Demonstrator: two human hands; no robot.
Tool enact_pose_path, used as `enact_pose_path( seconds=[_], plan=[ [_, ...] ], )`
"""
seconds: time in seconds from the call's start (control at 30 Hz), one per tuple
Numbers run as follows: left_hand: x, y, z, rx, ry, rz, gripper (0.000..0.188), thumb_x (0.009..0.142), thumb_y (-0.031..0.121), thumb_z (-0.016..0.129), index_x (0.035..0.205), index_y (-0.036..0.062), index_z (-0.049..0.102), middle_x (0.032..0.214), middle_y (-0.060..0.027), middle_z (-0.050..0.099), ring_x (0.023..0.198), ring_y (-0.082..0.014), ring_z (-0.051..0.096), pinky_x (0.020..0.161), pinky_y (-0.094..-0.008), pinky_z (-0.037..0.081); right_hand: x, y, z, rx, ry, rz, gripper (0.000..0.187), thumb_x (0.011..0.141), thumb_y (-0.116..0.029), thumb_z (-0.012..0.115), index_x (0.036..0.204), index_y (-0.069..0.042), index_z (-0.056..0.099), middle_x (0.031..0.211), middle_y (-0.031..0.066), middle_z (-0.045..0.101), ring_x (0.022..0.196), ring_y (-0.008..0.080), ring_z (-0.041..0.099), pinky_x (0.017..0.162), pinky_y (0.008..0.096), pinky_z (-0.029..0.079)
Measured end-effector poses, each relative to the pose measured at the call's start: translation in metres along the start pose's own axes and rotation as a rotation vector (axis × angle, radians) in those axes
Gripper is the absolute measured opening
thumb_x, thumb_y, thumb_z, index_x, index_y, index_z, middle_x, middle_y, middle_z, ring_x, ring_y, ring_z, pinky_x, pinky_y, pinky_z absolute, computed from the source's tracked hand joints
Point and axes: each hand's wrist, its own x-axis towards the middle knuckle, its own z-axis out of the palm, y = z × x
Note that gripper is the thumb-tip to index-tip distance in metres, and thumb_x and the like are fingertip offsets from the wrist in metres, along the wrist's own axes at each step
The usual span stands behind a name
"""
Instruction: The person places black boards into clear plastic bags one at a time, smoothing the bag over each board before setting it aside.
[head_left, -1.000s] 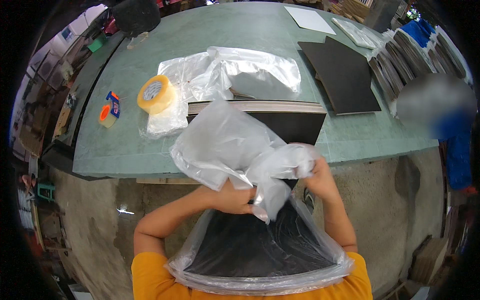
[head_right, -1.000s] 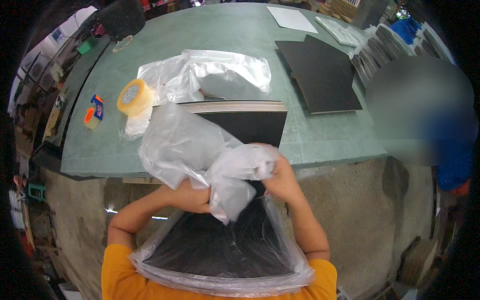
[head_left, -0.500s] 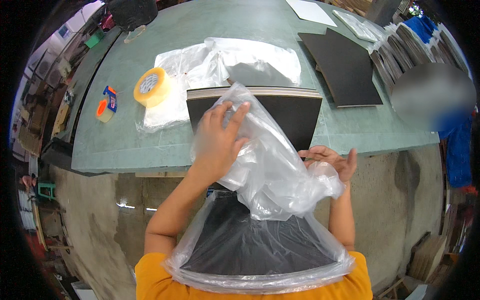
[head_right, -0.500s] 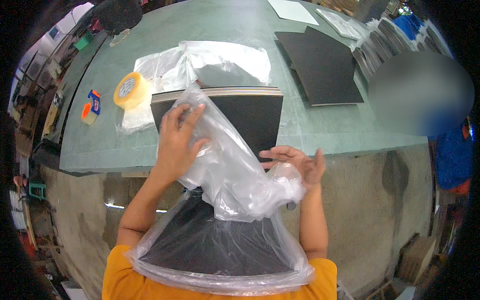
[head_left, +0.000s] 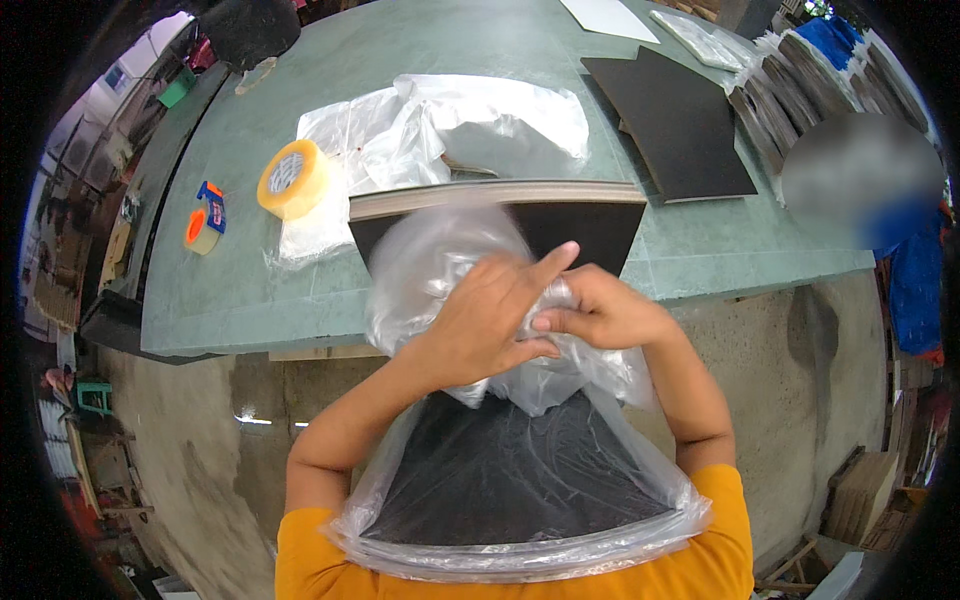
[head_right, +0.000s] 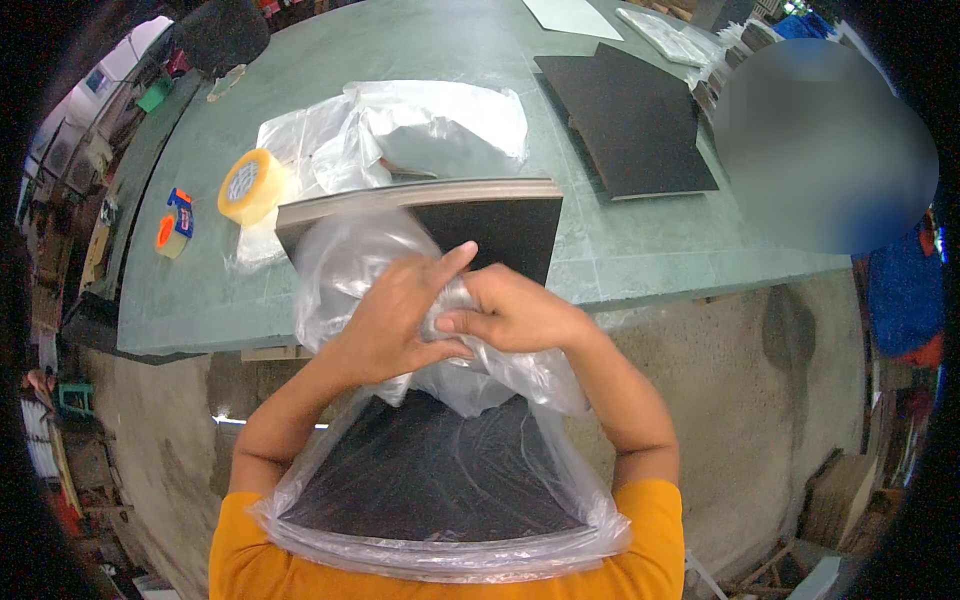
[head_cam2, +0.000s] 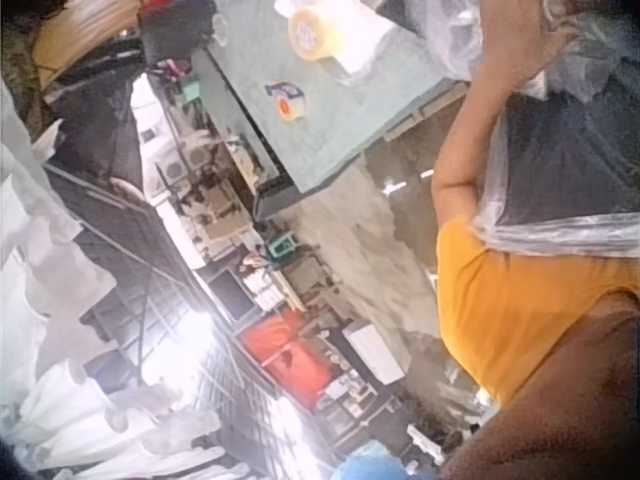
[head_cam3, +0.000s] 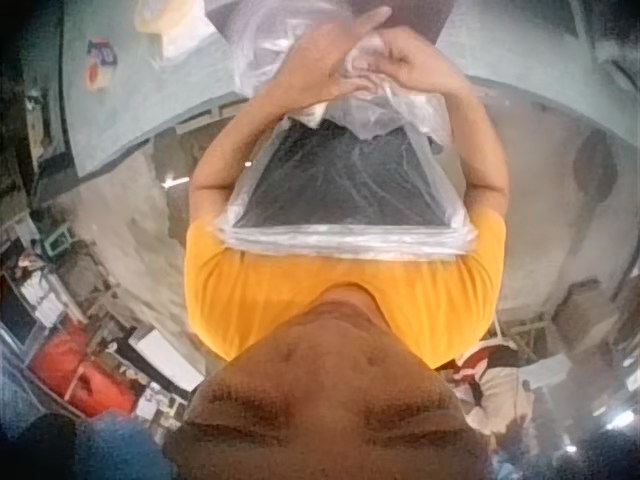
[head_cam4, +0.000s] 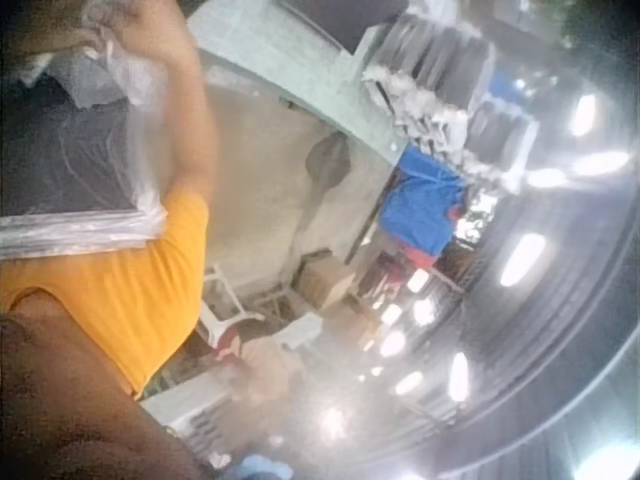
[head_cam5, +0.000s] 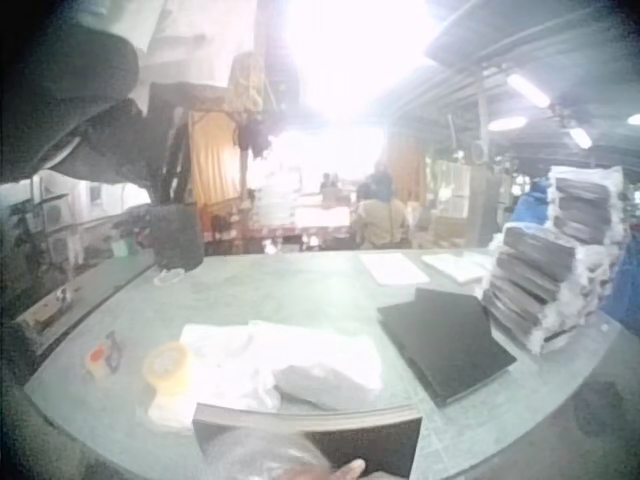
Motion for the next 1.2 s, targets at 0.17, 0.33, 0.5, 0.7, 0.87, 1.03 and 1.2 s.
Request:
enact_pose_path(
  seconds=[0.17,0.33,0.5,0.7,0.87,1.03,1.2],
  plan=[
    [-0.021,-0.024,-0.033,-0.373,-0.049,-0.609,0.030,0.078,0.024,0.059,0.098,0.0022,0.056,0.077,-0.0081,0.059,0.065,-0.0193,0.055,0.060,-0.0286,0.042,-0.018,-0.012,-0.001,-0.206,-0.125,0.031,0.032,0.070,-0.026,0.063,0.089,-0.001,0.057,0.075,0.0178,0.058,0.070,0.0261,0.057,0.065,0.0358,0.043],
    [-0.049,-0.030,-0.035,-0.943,0.412,-0.824,0.023,0.084,0.022,0.051,0.088,-0.0003,0.058,0.082,-0.0014,0.059,0.072,-0.0082,0.055,0.061,-0.0206,0.043,-0.057,0.022,-0.025,1.236,0.467,0.047,0.071,0.076,-0.054,0.046,0.111,0.007,0.043,0.109,0.0190,0.052,0.099,0.0276,0.052,0.085,0.0358,0.041],
    [-0.062,-0.041,-0.026,-0.935,0.586,-0.857,0.027,0.085,0.024,0.050,0.098,0.0003,0.054,0.086,-0.0031,0.058,0.074,-0.0083,0.055,0.065,-0.0212,0.044,-0.073,0.050,-0.003,1.469,0.469,0.201,0.092,0.074,-0.069,0.031,0.109,0.014,0.044,0.109,0.0234,0.051,0.096,0.0279,0.054,0.083,0.0350,0.044],
    [-0.073,-0.044,-0.024,-0.874,0.632,-0.814,0.028,0.085,0.024,0.051,0.100,0.0010,0.053,0.088,-0.0032,0.057,0.077,-0.0083,0.054,0.067,-0.0218,0.044,-0.071,0.056,-0.004,0.985,0.337,0.323,0.050,0.078,-0.039,0.056,0.103,0.004,0.053,0.100,0.0120,0.057,0.084,0.0151,0.056,0.076,0.0270,0.045],
    [-0.068,-0.043,-0.035,-0.775,0.766,-0.752,0.026,0.084,0.022,0.052,0.101,0.0021,0.053,0.088,-0.0017,0.057,0.077,-0.0077,0.052,0.069,-0.0210,0.042,-0.070,0.046,-0.003,0.592,0.026,0.370,0.046,0.062,-0.006,0.072,0.102,0.003,0.053,0.098,0.0073,0.058,0.087,0.0114,0.053,0.076,0.0239,0.042],
    [-0.070,-0.050,-0.039,-0.812,0.791,-0.704,0.025,0.084,0.021,0.053,0.102,0.0030,0.053,0.086,-0.0003,0.056,0.075,-0.0070,0.051,0.069,-0.0204,0.041,-0.075,0.044,0.005,0.700,-0.023,0.291,0.045,0.062,-0.005,0.072,0.101,0.006,0.052,0.097,0.0067,0.058,0.087,0.0120,0.053,0.077,0.0241,0.041],
    [-0.071,-0.051,-0.034,-0.826,0.739,-0.686,0.024,0.084,0.020,0.052,0.102,0.0028,0.053,0.086,-0.0002,0.056,0.075,-0.0068,0.051,0.069,-0.0202,0.041,-0.066,0.035,0.000,0.471,-0.040,0.417,0.052,0.062,-0.014,0.074,0.104,0.005,0.050,0.096,0.0075,0.057,0.087,0.0136,0.053,0.078,0.0258,0.041]
  ],
)
